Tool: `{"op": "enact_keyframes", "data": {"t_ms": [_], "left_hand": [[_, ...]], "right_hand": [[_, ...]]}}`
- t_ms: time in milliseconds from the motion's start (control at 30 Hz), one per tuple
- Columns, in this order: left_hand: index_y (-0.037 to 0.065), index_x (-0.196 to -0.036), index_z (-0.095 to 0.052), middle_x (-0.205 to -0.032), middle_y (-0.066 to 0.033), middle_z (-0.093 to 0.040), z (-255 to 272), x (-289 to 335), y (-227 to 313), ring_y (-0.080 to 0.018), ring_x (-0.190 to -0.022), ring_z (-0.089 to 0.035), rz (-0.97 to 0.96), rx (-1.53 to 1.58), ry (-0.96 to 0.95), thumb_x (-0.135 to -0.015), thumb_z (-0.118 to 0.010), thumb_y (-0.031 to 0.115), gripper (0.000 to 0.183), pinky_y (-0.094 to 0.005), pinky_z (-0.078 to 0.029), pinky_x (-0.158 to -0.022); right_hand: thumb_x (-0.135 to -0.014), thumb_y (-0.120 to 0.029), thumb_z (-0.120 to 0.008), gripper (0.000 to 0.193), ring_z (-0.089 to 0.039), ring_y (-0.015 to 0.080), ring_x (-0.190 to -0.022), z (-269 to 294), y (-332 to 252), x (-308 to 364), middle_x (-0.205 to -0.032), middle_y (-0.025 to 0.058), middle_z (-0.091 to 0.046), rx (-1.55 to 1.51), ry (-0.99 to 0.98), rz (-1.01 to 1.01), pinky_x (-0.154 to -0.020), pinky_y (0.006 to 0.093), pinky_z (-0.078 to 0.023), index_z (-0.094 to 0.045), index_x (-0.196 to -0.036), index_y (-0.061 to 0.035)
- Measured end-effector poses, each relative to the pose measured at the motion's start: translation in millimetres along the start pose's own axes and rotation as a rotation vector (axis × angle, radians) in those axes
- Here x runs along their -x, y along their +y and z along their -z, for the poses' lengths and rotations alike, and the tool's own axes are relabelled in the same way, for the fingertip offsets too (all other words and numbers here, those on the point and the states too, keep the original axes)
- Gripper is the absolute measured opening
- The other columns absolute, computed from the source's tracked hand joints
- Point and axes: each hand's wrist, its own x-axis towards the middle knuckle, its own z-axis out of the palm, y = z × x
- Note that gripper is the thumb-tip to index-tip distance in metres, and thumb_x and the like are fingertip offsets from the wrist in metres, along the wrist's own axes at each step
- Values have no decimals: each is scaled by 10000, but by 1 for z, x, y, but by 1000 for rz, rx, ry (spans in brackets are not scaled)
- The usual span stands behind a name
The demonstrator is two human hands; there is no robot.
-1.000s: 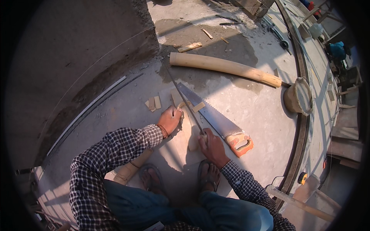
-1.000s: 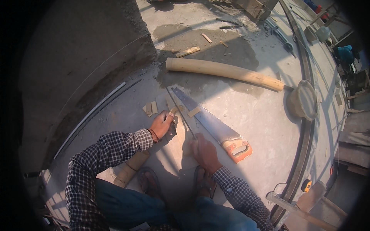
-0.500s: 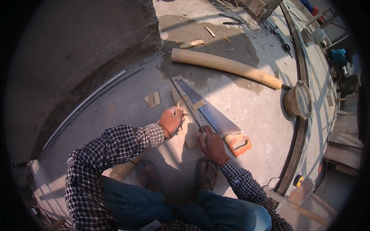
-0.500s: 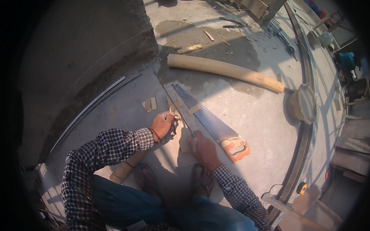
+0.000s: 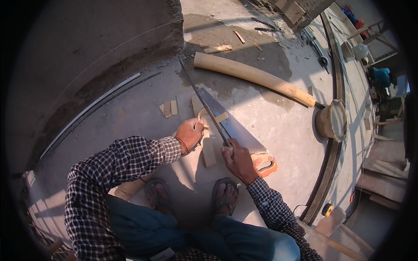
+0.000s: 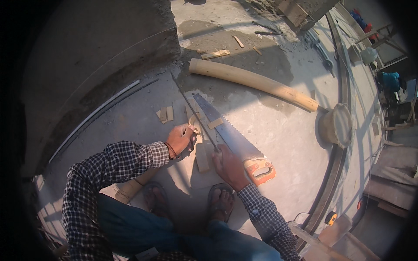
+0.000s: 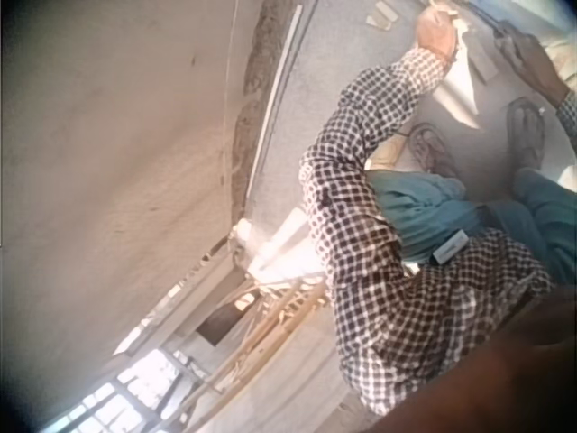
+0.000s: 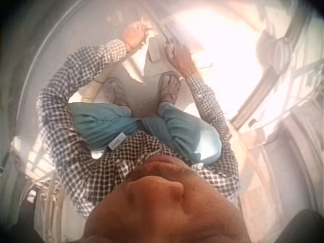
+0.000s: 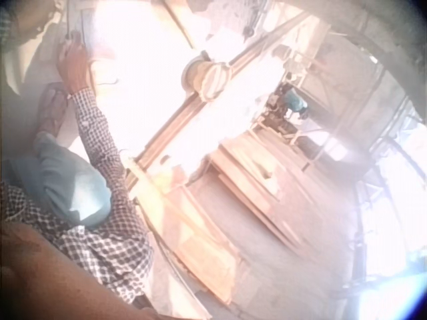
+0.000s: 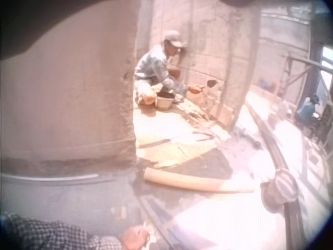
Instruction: The person sits on the floor and uses a hand saw to cut a small piece of wood. They then switch to a knife to shave and shape the cut piece, producing small wood shavings.
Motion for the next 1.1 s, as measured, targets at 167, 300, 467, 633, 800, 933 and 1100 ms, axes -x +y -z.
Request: {"op": "enact_keyframes", "data": {"t_ms": [167, 300, 467, 633, 800, 933, 1100], "left_hand": [[-2, -849, -635, -656, -51, -606, 0, 4, 7, -139, -562, -569, -33, -92, 28, -1072, -475, 312, 417, -355, -475, -545], [-10, -876, -649, -661, -63, -611, -2, 7, 13, -154, -579, -585, -14, -70, 11, -1070, -476, 313, 415, -371, -481, -567], [17, -801, -605, -661, -70, -609, 8, 7, -1, -210, -559, -574, -88, -96, 19, -1102, -339, 465, 602, -395, -483, -586], [54, -725, -566, -631, -80, -575, 34, 7, -34, -218, -554, -566, -31, -116, 141, -1110, -216, 558, 724, -395, -470, -605], [43, -765, -584, -629, -79, -559, 47, -1, -51, -209, -582, -583, -24, -147, 148, -1101, -239, 587, 727, -393, -473, -607], [4, -910, -596, -760, -141, -638, 37, 6, -29, -250, -651, -638, -119, -236, 95, -1076, -322, 614, 689, -408, -504, -666], [-28, -1006, -577, -858, -206, -679, 27, -2, -20, -321, -791, -689, -163, -317, 121, -1024, -545, 426, 455, -436, -535, -755]], "right_hand": [[-995, -216, -635, 243, -694, 455, -768, 8, -11, -6, -854, 239, -702, -117, 111, 114, -664, 486, -546, -574, -1119, -15], [-995, -221, -634, 258, -686, 461, -735, -5, 22, -6, -822, 245, -698, 127, -69, -21, -637, 502, -534, -552, -1131, -19], [-993, -221, -636, 264, -674, 467, -693, -6, 23, -5, -778, 242, -688, 96, -22, 40, -617, 516, -523, -539, -1131, -18], [-1001, -233, -627, 269, -676, 472, -717, 2, -2, -4, -787, 250, -685, -91, 17, 44, -631, 516, -526, -539, -1132, -16], [-1010, -250, -608, 312, -670, 488, -733, -14, 26, -9, -802, 273, -684, 190, -152, -52, -667, 546, -529, -520, -1167, 5], [-1008, -252, -603, 336, -662, 499, -740, -17, 31, 1, -795, 289, -679, 148, -109, -60, -682, 583, -515, -509, -1184, 19], [-996, -269, -614, 352, -670, 495, -757, -24, 31, 1, -801, 283, -688, 184, -124, -90, -694, 582, -521, -513, -1183, 12]]}}
